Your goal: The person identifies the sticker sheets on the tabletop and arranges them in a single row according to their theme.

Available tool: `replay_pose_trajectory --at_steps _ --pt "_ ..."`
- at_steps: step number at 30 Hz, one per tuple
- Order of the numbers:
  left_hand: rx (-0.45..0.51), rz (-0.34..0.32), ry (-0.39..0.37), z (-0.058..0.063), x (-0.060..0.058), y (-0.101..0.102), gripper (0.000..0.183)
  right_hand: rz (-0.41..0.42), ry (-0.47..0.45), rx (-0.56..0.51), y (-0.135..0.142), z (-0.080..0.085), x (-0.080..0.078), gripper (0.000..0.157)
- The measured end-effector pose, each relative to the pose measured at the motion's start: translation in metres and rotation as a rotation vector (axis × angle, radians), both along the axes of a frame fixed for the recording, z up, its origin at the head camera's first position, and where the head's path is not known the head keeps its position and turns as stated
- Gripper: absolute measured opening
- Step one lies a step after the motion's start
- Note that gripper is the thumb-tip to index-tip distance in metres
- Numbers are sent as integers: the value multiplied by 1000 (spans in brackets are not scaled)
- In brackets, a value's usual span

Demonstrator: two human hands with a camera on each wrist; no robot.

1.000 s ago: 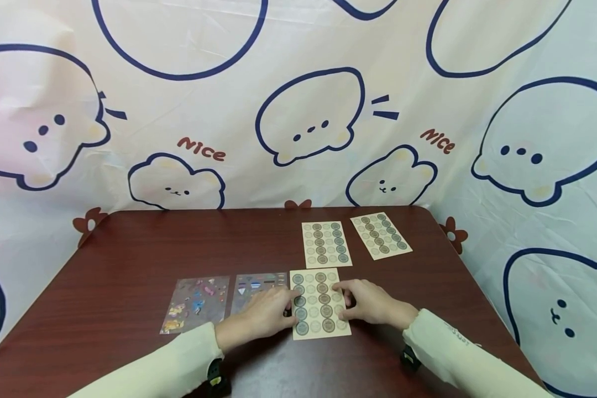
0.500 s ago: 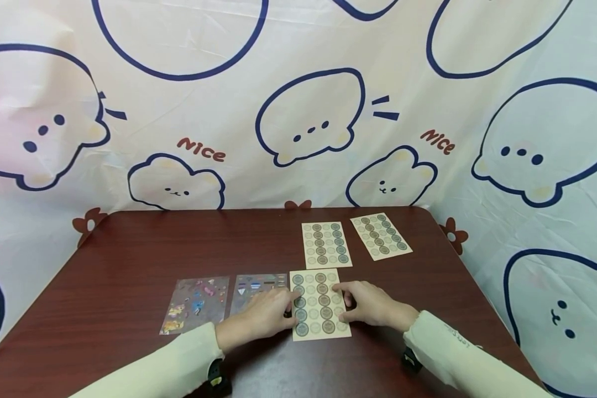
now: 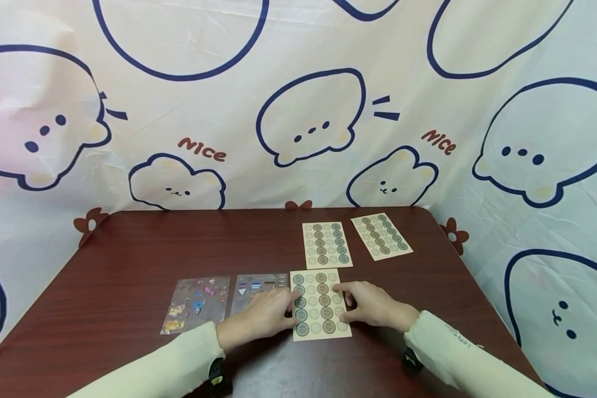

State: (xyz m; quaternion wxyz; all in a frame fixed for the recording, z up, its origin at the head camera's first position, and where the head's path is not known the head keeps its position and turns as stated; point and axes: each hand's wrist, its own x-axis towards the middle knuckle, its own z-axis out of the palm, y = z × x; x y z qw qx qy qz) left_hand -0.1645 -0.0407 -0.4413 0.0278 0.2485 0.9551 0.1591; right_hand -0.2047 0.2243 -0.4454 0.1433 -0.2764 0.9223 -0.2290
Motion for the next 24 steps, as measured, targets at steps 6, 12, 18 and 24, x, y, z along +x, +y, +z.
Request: replay_pose_trajectory --at_steps 6,12,18,24 --pt "-3 3 1 0 0 0 32 1 0 -5 -1 0 1 58" --pt "-24 -1 6 -4 2 1 34 2 -30 -28 2 0 3 59" --pt "-26 -5 26 -3 2 2 36 -1 -9 -40 3 -1 5 60" --pt "-18 -5 29 -1 3 0 44 -1 9 -48 3 0 4 59"
